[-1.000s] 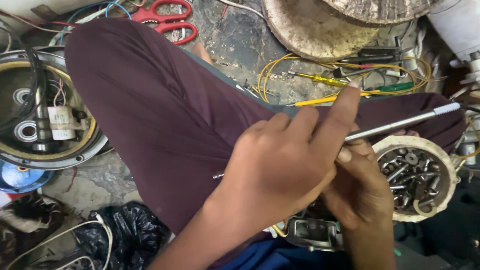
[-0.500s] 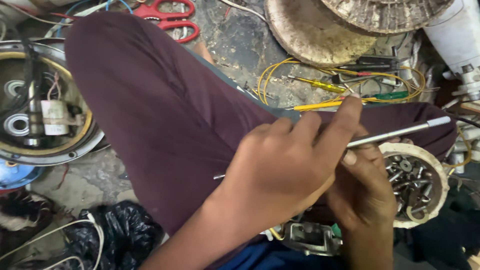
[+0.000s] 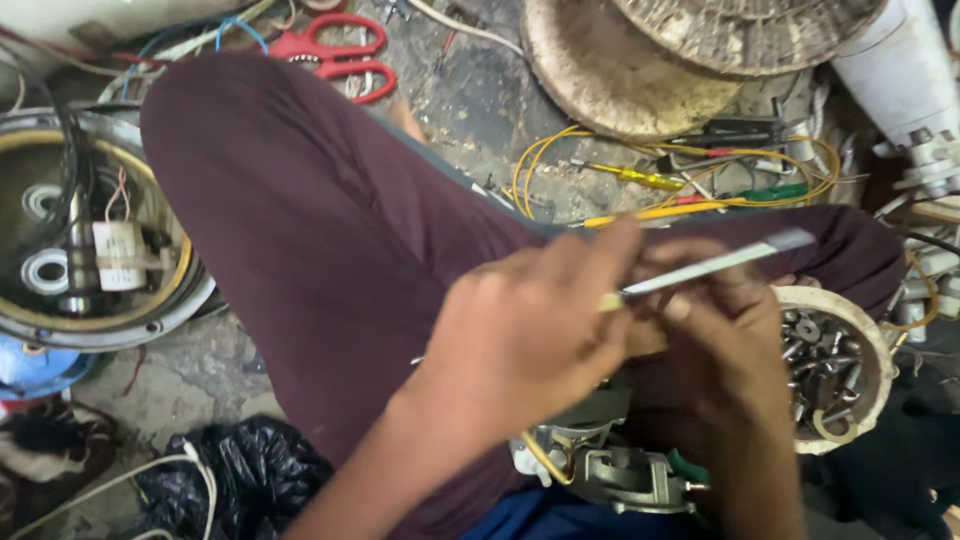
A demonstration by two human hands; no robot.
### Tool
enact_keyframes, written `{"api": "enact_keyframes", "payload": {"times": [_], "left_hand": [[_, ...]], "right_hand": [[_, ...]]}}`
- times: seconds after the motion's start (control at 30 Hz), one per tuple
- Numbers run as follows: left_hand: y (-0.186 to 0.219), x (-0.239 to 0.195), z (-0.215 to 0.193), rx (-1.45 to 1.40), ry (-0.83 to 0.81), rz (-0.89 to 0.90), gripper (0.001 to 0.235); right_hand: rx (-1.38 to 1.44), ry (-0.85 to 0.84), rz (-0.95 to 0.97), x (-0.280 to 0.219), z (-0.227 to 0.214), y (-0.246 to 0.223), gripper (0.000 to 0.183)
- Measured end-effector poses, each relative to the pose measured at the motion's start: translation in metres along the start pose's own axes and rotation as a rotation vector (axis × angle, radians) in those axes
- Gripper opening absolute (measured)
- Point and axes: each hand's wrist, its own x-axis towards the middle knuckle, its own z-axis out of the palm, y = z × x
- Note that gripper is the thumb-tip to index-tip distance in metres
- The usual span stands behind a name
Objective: The person disassembles a small electric motor, removes the rotor, and uses a screwdriver to adjust the internal windings. They then apply glue to the rotor shaft and reassemble the motor components.
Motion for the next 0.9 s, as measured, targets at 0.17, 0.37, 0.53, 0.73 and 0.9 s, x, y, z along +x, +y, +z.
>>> {"api": "enact_keyframes", "payload": {"times": [0.17,0.37,0.53,0.73,0.9], "left_hand": [[-0.028,0.001,0.01,-0.163,0.108,-0.596,0.037],[-0.043,-0.003,0.016,-0.422,0.228,-0.577,0.031],[-0.05,-0.007,0.009,-0.469,0.244,-0.544,0.018],[-0.057,-0.011,0.01,-0.387,0.271,-0.416,0.016],[-0.056,-0.008,0.005,-0.37,0.278,-0.354,0.016]], "right_hand": [[-0.765,0.216,-0.086,0.038,-0.003,-0.037,0.025],[-1.114,0.048,-0.075,0.052,0.03,-0.019,0.028],[-1.092,-0.059,-0.112,0.051,0.043,0.0,0.028],[-1.532,-0.039,-0.306,0.118,-0.011,0.03,0.023],[-1.64,-0.032,-0.371,0.145,-0.034,0.086,0.025]]}}
